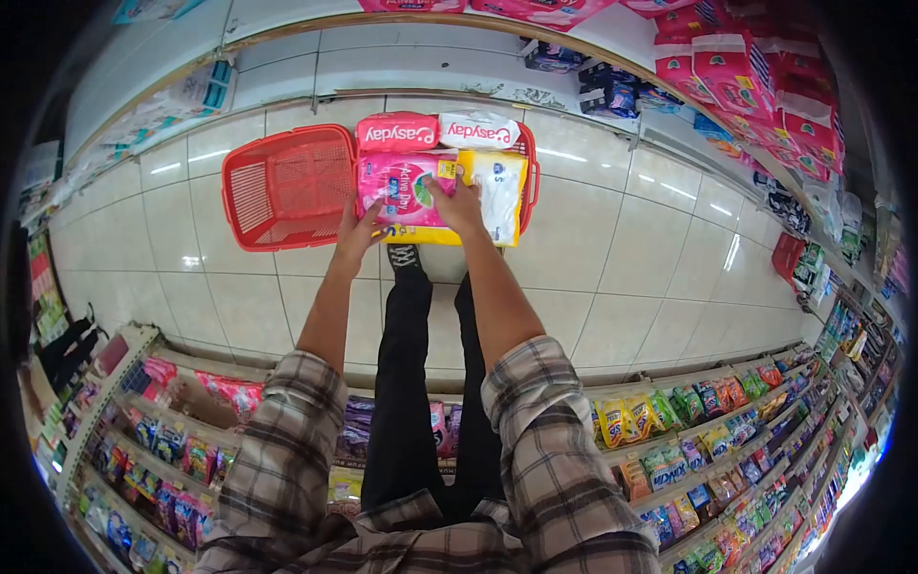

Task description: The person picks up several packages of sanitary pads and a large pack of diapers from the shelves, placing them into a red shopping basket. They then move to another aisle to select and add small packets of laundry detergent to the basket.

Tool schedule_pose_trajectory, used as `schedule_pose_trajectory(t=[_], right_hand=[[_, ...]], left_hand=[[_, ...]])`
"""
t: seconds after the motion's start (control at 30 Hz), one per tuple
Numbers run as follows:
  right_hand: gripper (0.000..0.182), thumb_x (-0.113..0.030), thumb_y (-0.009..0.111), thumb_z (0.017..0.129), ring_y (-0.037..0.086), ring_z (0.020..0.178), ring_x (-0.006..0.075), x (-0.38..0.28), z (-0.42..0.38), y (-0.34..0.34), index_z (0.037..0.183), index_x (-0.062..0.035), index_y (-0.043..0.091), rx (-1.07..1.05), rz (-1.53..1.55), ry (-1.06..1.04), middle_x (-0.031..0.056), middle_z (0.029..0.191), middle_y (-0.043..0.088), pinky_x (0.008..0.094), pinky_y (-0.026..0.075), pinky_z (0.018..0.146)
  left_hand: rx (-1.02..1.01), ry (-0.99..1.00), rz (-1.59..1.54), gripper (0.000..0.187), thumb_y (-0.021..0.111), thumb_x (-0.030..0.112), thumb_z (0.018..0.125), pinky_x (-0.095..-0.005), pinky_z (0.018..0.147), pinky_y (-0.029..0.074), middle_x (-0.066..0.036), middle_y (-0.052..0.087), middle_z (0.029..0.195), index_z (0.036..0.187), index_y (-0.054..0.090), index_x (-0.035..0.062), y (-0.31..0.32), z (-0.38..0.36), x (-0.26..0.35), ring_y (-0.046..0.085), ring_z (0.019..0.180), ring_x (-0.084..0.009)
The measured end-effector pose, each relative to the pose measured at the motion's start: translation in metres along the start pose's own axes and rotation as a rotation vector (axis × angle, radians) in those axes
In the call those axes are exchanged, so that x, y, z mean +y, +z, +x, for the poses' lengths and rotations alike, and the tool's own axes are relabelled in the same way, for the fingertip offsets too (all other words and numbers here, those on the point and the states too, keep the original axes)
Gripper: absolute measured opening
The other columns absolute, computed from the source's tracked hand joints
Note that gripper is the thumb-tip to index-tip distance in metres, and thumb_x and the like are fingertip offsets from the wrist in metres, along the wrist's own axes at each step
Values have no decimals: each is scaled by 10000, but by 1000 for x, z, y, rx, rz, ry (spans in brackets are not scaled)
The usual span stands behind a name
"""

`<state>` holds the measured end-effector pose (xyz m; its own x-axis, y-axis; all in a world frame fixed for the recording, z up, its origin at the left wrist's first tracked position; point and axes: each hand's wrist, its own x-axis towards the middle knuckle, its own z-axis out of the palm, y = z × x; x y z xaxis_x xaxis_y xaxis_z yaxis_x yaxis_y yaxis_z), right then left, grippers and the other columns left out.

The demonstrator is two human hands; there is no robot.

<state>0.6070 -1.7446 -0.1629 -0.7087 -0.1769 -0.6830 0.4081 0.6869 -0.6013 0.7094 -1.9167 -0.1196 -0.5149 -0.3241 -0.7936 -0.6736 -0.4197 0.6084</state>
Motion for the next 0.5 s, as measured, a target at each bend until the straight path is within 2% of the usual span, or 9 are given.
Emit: schedule_pose_trajectory(t=[0.1, 0.2, 0.23, 0.27, 0.33, 0.4, 0.43, 0.47, 0.5], right_hand=[[707, -584, 560, 823, 471, 1166, 424, 5, 8, 2, 1298, -64, 504, 33, 163, -26, 260, 1180, 560, 429, 365, 1016], [660, -551, 559, 843, 585, 1010, 371, 8, 3, -10, 1244, -28, 522, 121, 205, 21, 238, 1048, 621, 399, 456, 879], [647, -543, 560, 846, 608, 973, 356, 9, 1, -18, 1227, -21, 529, 133, 236, 29, 231, 1017, 633, 391, 473, 845], [542, -499, 574, 856, 646, 849, 324, 20, 3, -25, 1141, -38, 572, 220, 243, 38, 202, 927, 654, 379, 497, 749], [329, -380, 560, 896, 658, 703, 290, 34, 5, -60, 939, -62, 634, 455, 72, -138, 158, 776, 671, 384, 502, 652], [292, -340, 587, 877, 653, 680, 312, 52, 12, -99, 857, -55, 648, 528, 74, -162, 171, 721, 658, 404, 488, 608], [248, -293, 604, 858, 652, 677, 315, 62, 19, -123, 841, -50, 651, 553, -148, -160, 160, 719, 658, 399, 491, 607], [201, -247, 611, 839, 646, 665, 312, 84, 35, -142, 832, -51, 654, 582, -231, -203, 145, 714, 657, 391, 494, 608], [161, -218, 615, 819, 642, 660, 314, 88, 44, -164, 822, -63, 657, 557, -285, -183, 136, 713, 658, 389, 497, 615]], left_hand=[[75, 62, -7, 673, 639, 236, 878, -324, 740, 516, -140, 533, 1199, 1402, 242, 88, 10, 17, -15, 626, 933, -230], [218, 15, -67, 571, 596, 289, 902, -305, 704, 516, -144, 555, 1152, 1340, 310, 62, 4, -3, -46, 633, 895, -214], [179, -71, -37, 540, 578, 304, 909, -308, 702, 517, -141, 559, 1151, 1324, 335, 58, -1, -15, -53, 636, 878, -213], [141, -159, -8, 513, 559, 319, 917, -311, 700, 518, -137, 563, 1150, 1309, 359, 54, -6, -29, -61, 639, 861, -211], [53, -297, -20, 456, 536, 327, 925, -311, 696, 521, -122, 588, 1119, 1272, 419, 55, -11, -54, -97, 644, 825, -207], [-22, -408, 24, 395, 517, 339, 929, -304, 670, 518, -106, 617, 1060, 1214, 479, 68, 4, -88, -124, 641, 806, -195], [-61, -420, 114, 361, 499, 354, 934, -297, 642, 510, -97, 634, 1011, 1182, 504, 91, 15, -104, -144, 640, 789, -189], [-136, -394, 14, 334, 491, 345, 937, -298, 629, 503, -86, 635, 1010, 1165, 522, 102, 21, -122, -176, 641, 790, -186], [-182, -476, 47, 320, 479, 327, 942, -297, 632, 500, -76, 640, 994, 1161, 531, 100, 36, -136, -186, 642, 784, -188]])
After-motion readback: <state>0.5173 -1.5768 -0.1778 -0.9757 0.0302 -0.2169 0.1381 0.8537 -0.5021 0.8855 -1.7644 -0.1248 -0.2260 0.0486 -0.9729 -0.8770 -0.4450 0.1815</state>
